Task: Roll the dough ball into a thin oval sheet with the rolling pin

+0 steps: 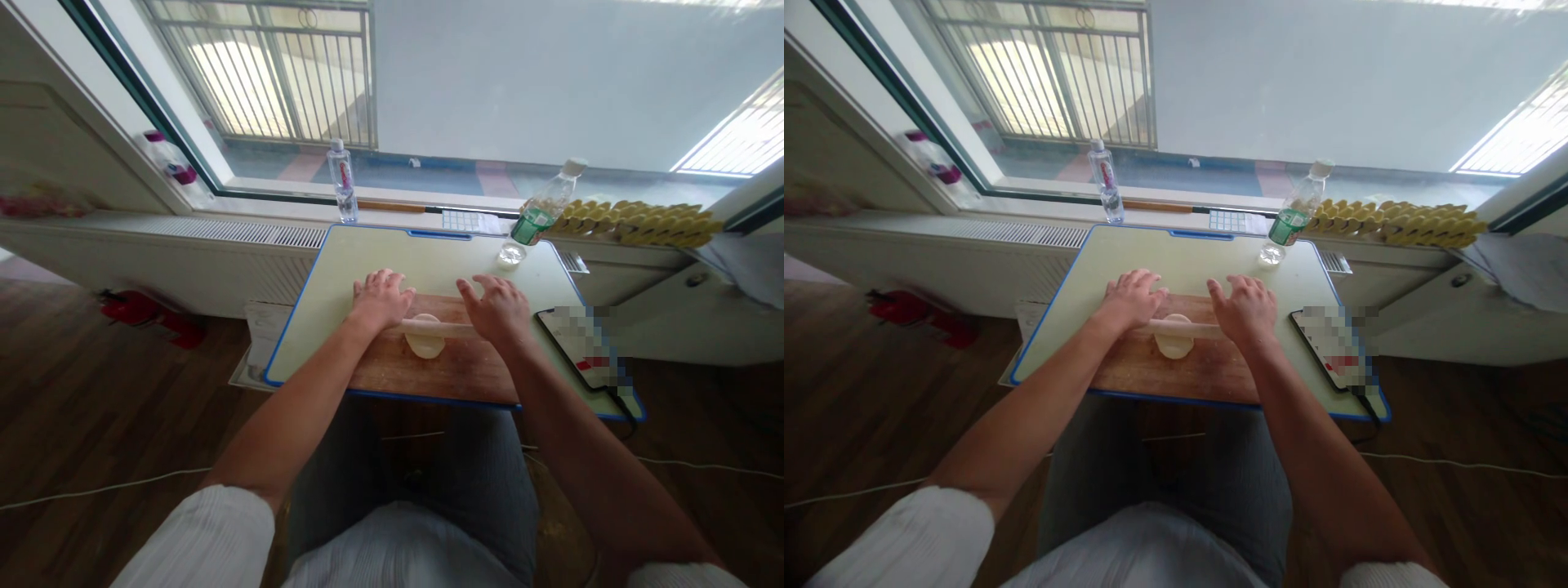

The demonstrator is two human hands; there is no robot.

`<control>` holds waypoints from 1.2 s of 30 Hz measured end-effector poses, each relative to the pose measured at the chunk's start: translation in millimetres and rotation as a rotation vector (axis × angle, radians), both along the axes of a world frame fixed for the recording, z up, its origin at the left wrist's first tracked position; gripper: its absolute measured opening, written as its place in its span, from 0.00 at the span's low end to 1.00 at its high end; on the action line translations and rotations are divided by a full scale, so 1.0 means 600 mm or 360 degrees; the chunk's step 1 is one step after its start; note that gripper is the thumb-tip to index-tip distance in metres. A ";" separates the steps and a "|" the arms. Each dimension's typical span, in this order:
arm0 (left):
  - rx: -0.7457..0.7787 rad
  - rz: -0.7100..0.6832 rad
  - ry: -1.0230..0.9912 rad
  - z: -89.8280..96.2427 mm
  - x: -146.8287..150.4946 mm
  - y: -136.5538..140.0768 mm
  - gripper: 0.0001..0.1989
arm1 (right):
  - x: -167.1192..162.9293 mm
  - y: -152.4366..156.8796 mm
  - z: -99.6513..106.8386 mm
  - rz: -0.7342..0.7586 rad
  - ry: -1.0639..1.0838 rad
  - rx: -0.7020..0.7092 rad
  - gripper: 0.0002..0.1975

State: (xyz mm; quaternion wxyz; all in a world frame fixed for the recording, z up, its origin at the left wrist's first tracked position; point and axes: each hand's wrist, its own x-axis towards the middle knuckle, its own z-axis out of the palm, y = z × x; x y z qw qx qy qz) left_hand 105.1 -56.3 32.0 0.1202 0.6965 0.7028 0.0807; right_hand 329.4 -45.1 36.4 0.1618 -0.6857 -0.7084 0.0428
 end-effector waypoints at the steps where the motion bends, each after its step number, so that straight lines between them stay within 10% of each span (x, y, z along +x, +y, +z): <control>1: -0.0003 -0.0012 0.0001 0.000 0.000 0.001 0.32 | 0.000 -0.002 -0.001 0.0006 0.0005 -0.0021 0.32; 10: 0.0139 -0.0150 0.0066 -0.005 0.004 -0.086 0.30 | 0.007 -0.080 -0.014 0.0131 -0.0134 -0.0090 0.32; 18: -0.0039 -0.0107 0.0043 0.004 0.003 -0.003 0.31 | -0.002 -0.009 0.001 0.0058 -0.0159 -0.0530 0.39; 26: 0.0140 -0.0196 0.0094 -0.001 0.008 -0.107 0.31 | 0.007 -0.117 -0.006 0.0174 -0.0298 -0.0339 0.36; 36: -0.0072 -0.0187 0.0049 0.007 0.004 -0.010 0.32 | 0.000 -0.021 -0.003 0.0083 -0.0138 -0.0466 0.42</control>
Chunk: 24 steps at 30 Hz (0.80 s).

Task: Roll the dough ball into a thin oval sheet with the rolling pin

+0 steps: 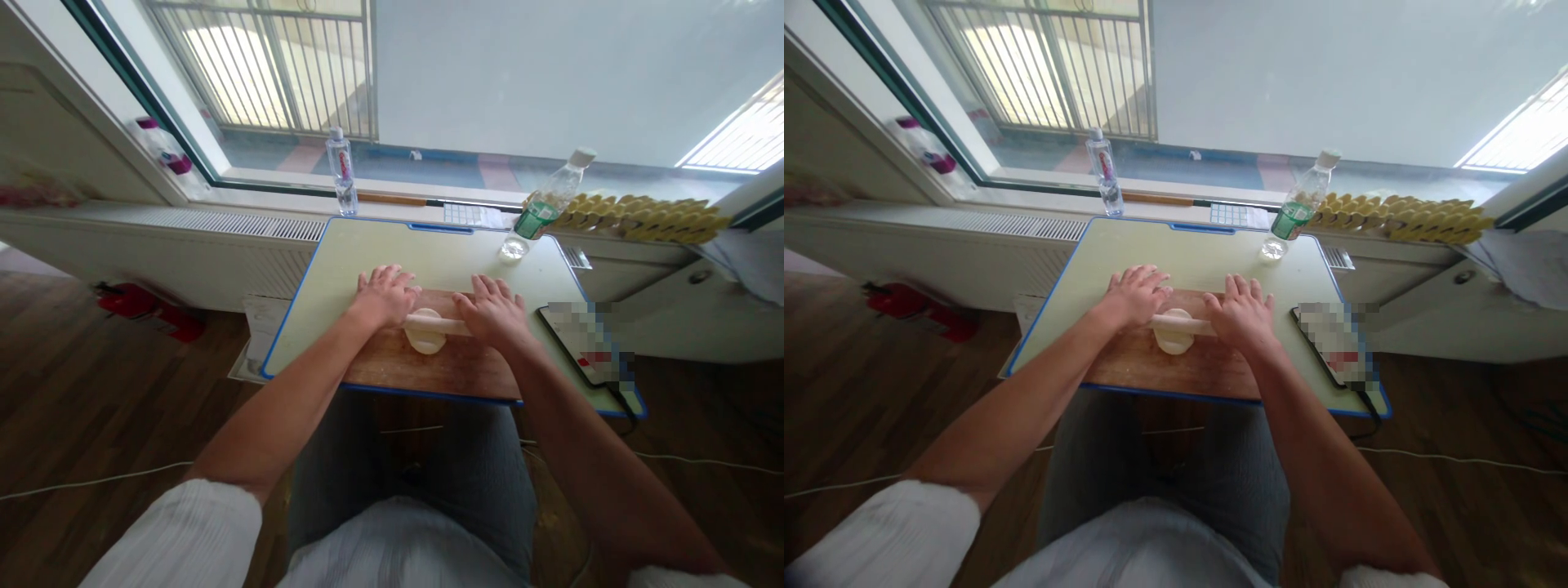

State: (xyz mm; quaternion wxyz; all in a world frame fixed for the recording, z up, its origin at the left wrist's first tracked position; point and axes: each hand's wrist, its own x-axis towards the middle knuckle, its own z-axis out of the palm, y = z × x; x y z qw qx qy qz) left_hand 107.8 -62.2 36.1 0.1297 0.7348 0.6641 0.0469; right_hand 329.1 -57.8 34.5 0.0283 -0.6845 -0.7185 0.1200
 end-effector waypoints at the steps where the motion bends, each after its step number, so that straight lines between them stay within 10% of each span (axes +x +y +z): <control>1: -0.0006 -0.0004 0.0001 0.000 0.000 -0.009 0.32 | 0.000 -0.009 0.000 0.0012 -0.0020 0.0007 0.41; 8: 0.0275 -0.0069 0.0058 -0.006 0.010 -0.122 0.31 | 0.009 -0.114 -0.021 0.0091 -0.0136 0.0272 0.37; 18: 0.0021 -0.0041 0.0012 0.004 0.007 -0.005 0.33 | 0.008 0.009 -0.016 0.0036 0.0004 0.0038 0.43; 24: 0.0173 -0.0110 0.0056 -0.002 0.016 -0.097 0.34 | 0.020 -0.078 -0.033 0.0135 -0.0076 0.0197 0.39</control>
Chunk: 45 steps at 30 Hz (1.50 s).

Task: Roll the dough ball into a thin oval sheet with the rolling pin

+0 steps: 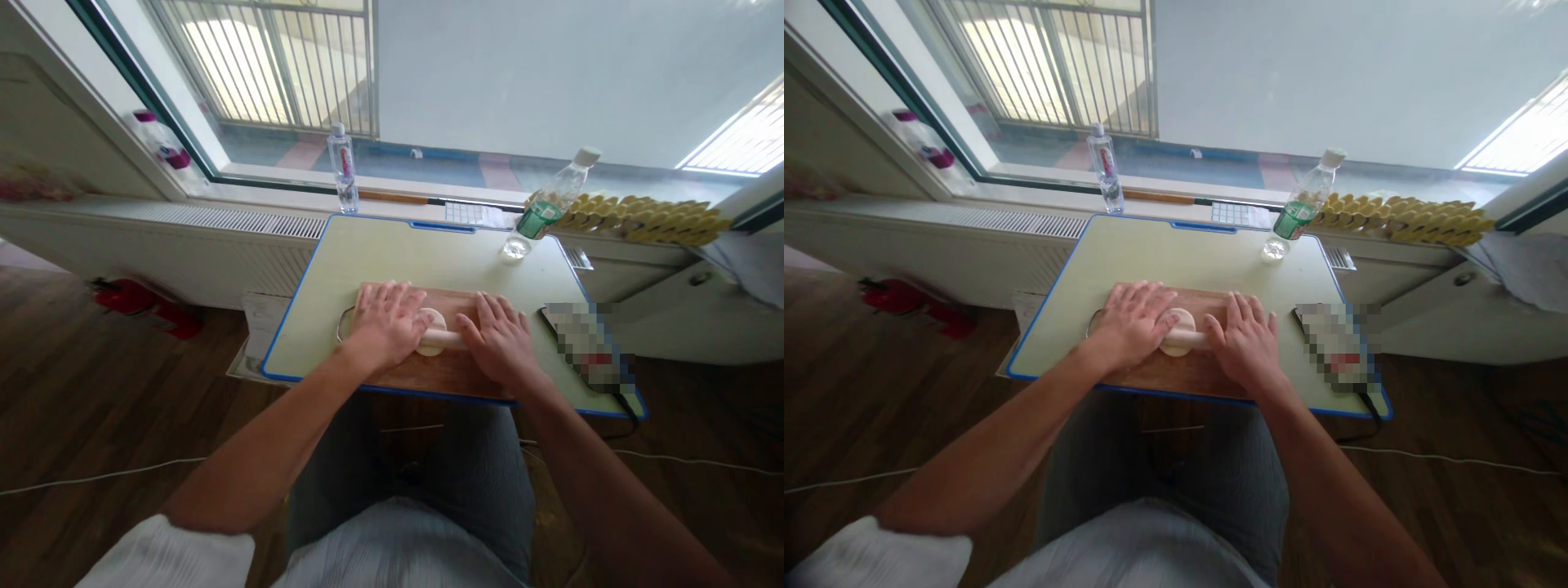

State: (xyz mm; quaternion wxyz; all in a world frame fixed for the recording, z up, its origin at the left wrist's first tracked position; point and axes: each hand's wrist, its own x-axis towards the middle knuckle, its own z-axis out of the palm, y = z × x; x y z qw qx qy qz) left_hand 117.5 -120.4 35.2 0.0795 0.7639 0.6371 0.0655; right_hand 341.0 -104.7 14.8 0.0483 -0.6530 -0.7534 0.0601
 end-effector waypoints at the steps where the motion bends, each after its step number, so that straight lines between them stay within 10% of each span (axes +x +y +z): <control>1: 0.0044 -0.0013 0.0001 -0.002 0.001 -0.016 0.34 | 0.002 -0.017 -0.003 0.0003 -0.0008 0.0034 0.39; 13: -0.0181 0.0019 -0.0090 -0.002 -0.009 0.107 0.33 | -0.015 0.094 0.031 -0.0127 0.0026 -0.0170 0.44; 25: 0.0290 -0.0097 -0.0072 -0.025 -0.005 -0.067 0.32 | -0.004 -0.088 0.008 0.0038 -0.0092 0.0289 0.35; 36: 0.0035 -0.0002 -0.0067 -0.009 -0.007 0.049 0.35 | -0.018 0.041 0.017 -0.0065 -0.0023 -0.0023 0.39; 45: 0.0204 -0.0051 -0.0075 -0.023 -0.007 -0.055 0.35 | -0.016 -0.070 0.020 0.0041 -0.0065 0.0219 0.35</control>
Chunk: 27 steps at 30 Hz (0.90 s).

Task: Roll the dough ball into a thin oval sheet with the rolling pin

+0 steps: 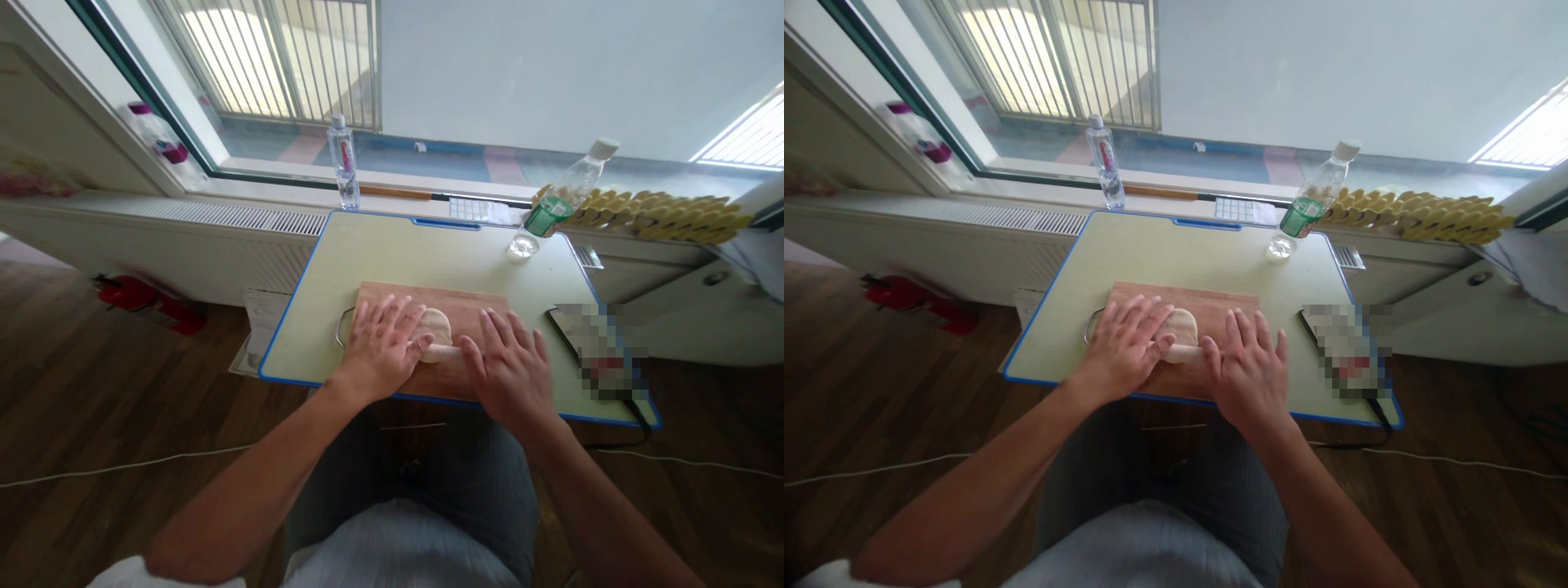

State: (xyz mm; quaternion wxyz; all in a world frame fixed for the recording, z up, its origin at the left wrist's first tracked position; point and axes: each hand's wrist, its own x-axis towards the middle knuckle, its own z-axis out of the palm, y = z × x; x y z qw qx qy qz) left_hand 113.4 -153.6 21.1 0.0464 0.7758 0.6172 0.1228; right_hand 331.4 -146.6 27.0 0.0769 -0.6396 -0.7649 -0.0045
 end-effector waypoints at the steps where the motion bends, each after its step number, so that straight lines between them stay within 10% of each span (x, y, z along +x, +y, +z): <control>1: 0.0007 -0.0002 -0.0005 -0.001 0.000 -0.001 0.35 | 0.000 0.001 -0.002 -0.0004 0.0006 0.0009 0.35; 11: -0.0293 0.0098 -0.0049 0.018 -0.005 0.149 0.35 | -0.009 0.158 0.006 -0.0117 0.0051 -0.0313 0.41; 21: -0.0053 0.0087 -0.0011 0.003 0.002 0.046 0.35 | -0.005 0.055 0.000 -0.0032 0.0051 -0.0049 0.36; 27: -0.0209 0.0099 -0.0038 0.013 -0.005 0.118 0.33 | -0.011 0.134 0.002 -0.0103 0.0058 -0.0235 0.40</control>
